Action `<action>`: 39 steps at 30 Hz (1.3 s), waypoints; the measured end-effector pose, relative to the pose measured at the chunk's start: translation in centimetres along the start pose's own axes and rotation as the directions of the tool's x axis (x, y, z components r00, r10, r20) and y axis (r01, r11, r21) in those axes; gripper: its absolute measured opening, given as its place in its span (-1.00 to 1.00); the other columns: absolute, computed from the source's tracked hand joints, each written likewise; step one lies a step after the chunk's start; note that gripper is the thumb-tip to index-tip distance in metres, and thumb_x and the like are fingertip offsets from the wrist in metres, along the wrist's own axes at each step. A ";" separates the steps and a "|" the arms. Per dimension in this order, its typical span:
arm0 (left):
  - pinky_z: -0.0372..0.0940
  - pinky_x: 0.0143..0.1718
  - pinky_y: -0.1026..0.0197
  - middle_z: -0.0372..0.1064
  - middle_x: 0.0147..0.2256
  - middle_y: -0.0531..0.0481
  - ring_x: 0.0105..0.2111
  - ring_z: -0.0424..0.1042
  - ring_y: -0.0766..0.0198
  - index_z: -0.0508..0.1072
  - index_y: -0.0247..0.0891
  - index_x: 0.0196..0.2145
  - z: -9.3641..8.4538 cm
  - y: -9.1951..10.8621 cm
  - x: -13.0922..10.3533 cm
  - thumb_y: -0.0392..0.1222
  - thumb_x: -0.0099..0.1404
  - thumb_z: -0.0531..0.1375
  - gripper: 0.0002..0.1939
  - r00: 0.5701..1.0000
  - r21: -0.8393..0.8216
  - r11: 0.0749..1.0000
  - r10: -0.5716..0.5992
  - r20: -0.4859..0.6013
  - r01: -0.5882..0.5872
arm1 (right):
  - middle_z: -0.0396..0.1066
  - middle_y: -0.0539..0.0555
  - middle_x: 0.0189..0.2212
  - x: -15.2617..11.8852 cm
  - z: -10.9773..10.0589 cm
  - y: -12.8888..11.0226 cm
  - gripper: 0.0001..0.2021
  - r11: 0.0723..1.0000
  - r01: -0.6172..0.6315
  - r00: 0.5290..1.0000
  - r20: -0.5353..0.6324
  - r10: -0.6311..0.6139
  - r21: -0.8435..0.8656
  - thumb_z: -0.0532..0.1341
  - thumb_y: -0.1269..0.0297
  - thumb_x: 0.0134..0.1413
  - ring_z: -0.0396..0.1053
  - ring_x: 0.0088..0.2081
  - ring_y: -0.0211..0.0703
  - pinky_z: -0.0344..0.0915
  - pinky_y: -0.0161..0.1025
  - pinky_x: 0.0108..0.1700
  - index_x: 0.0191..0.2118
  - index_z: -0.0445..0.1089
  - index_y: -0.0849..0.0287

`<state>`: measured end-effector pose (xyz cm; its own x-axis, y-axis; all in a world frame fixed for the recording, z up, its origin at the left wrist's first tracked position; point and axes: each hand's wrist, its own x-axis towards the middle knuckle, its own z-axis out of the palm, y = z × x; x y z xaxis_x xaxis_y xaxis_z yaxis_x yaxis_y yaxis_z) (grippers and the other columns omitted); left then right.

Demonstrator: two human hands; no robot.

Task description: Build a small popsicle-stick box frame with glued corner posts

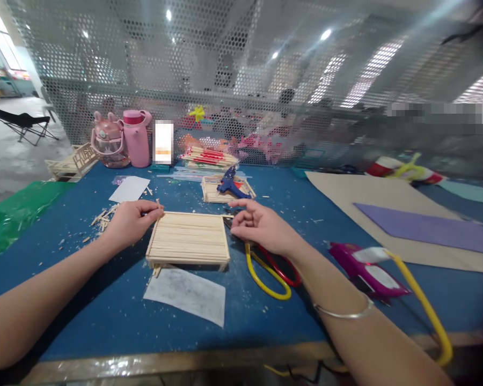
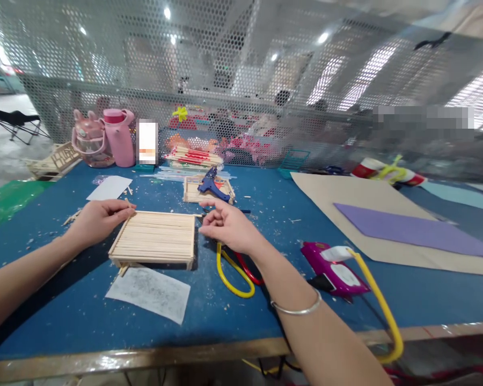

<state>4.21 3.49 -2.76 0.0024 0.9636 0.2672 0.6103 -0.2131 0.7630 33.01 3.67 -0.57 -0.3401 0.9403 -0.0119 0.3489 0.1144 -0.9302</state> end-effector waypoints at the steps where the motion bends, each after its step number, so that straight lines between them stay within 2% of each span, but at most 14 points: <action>1: 0.25 -0.21 0.20 0.53 -0.31 0.02 -0.26 0.45 0.11 0.57 -0.12 -0.45 0.0 0.0 0.0 -0.06 0.06 0.19 -0.82 1.000 0.002 1.000 -0.005 -0.004 0.005 | 0.32 -0.07 -0.51 0.2 0.3 0.0 -0.58 0.999 0.035 0.999 -0.020 -0.036 -0.027 0.28 0.34 -0.26 0.27 -0.52 -0.36 0.21 -0.37 -0.46 -0.16 0.25 0.16; 4: 0.25 -0.19 0.19 0.53 -0.29 0.02 -0.24 0.45 0.09 0.57 -0.11 -0.44 0.0 0.1 -0.1 -0.07 0.05 0.19 -0.82 1.000 -0.014 1.000 -0.015 -0.008 0.015 | 0.30 -0.06 -0.57 0.7 1.1 0.2 -0.77 0.990 0.062 0.995 -0.075 -0.072 -0.123 0.22 0.26 -0.16 0.24 -0.55 -0.35 0.18 -0.35 -0.48 -0.29 0.35 0.21; 7: 0.25 -0.16 0.16 0.53 -0.28 0.03 -0.22 0.44 0.07 0.57 -0.11 -0.44 0.0 0.2 -0.1 -0.06 0.03 0.21 -0.83 1.000 -0.041 0.999 -0.026 -0.008 0.026 | 0.32 -0.04 -0.61 1.2 1.4 0.2 -0.81 0.968 0.088 0.980 -0.153 -0.127 -0.236 0.17 0.21 -0.08 0.23 -0.57 -0.32 0.16 -0.34 -0.48 -0.36 0.41 0.22; 9: 0.25 -0.14 0.16 0.53 -0.28 0.03 -0.21 0.44 0.06 0.58 -0.11 -0.45 0.0 0.3 -0.1 -0.06 0.00 0.23 -0.83 0.999 -0.058 0.997 -0.043 -0.010 0.042 | 0.40 -0.01 -0.55 1.5 1.3 0.1 -0.82 0.935 0.129 0.963 -0.184 -0.198 -0.329 0.15 0.22 -0.06 0.27 -0.52 -0.29 0.18 -0.33 -0.43 -0.39 0.43 0.21; 12: 0.25 -0.12 0.17 0.53 -0.26 0.03 -0.20 0.44 0.07 0.58 -0.11 -0.43 0.0 0.4 0.0 -0.06 0.00 0.23 -0.82 0.998 -0.051 0.997 -0.057 -0.003 0.056 | 0.47 0.01 -0.44 2.0 1.2 -0.2 -0.83 0.879 0.194 0.944 -0.160 -0.288 -0.436 0.15 0.25 -0.04 0.33 -0.41 -0.25 0.20 -0.32 -0.32 -0.45 0.45 0.19; 14: 0.26 -0.14 0.17 0.53 -0.26 0.03 -0.21 0.45 0.08 0.58 -0.11 -0.43 0.0 0.4 0.0 -0.07 0.02 0.22 -0.82 0.998 -0.040 0.997 -0.060 0.001 0.060 | 0.46 0.00 -0.45 2.4 1.2 -0.5 -0.83 0.856 0.204 0.942 -0.143 -0.304 -0.475 0.15 0.25 -0.04 0.32 -0.41 -0.25 0.18 -0.33 -0.31 -0.46 0.45 0.19; 18: 0.27 -0.20 0.17 0.54 -0.30 0.02 -0.24 0.46 0.07 0.58 -0.11 -0.42 0.1 0.1 0.0 -0.05 0.03 0.20 -0.81 0.998 -0.031 0.998 -0.061 0.009 0.061 | 0.31 -0.06 -0.61 3.0 1.4 -1.0 -0.80 0.857 0.139 0.955 -0.161 -0.248 -0.497 0.15 0.22 -0.05 0.18 -0.54 -0.33 0.10 -0.36 -0.43 -0.54 0.38 0.22; 21: 0.26 -0.22 0.18 0.54 -0.30 0.02 -0.25 0.46 0.08 0.58 -0.11 -0.41 0.1 -0.1 0.1 -0.03 0.05 0.19 -0.79 0.998 -0.008 0.998 -0.062 0.021 0.062 | 0.20 -0.09 -0.66 3.0 1.7 -0.9 -0.77 0.861 0.128 0.956 -0.170 -0.239 -0.492 0.13 0.21 -0.04 0.09 -0.57 -0.36 0.05 -0.37 -0.46 -0.59 0.32 0.22; 27: 0.27 -0.24 0.21 0.53 -0.26 0.02 -0.23 0.45 0.08 0.58 -0.12 -0.39 -0.3 0.1 0.3 0.01 0.07 0.17 -0.75 0.996 0.072 0.996 -0.059 0.063 0.055 | 0.18 -0.08 -0.63 2.7 2.3 0.2 -0.78 0.846 0.197 0.913 -0.222 -0.342 -0.495 0.10 0.22 -0.01 0.10 -0.53 -0.34 0.07 -0.37 -0.40 -0.57 0.25 0.21; 35: 0.28 -0.27 0.20 0.53 -0.27 0.01 -0.21 0.45 0.06 0.58 -0.13 -0.41 -0.5 0.1 0.7 0.04 0.05 0.17 -0.73 0.994 0.093 0.994 -0.060 0.095 0.052 | 0.18 -0.07 -0.62 2.6 2.4 0.5 -0.80 0.843 0.224 0.899 -0.230 -0.373 -0.489 0.10 0.25 0.00 0.10 -0.52 -0.33 0.08 -0.36 -0.39 -0.57 0.23 0.21; 39: 0.28 -0.22 0.19 0.52 -0.24 0.00 -0.18 0.44 0.07 0.57 -0.18 -0.36 -0.7 0.5 0.6 0.07 0.07 0.14 -0.67 0.989 0.119 0.991 -0.073 0.128 0.057 | 0.17 -0.07 -0.63 2.6 2.5 0.6 -0.81 0.839 0.257 0.888 -0.226 -0.401 -0.480 0.10 0.27 0.00 0.09 -0.52 -0.33 0.07 -0.36 -0.40 -0.56 0.23 0.21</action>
<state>3.94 3.86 -1.83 0.0592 0.9892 0.1337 0.6997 -0.1367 0.7013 30.13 5.41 -2.13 -0.2445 0.8613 0.4454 0.6246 0.4913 -0.6071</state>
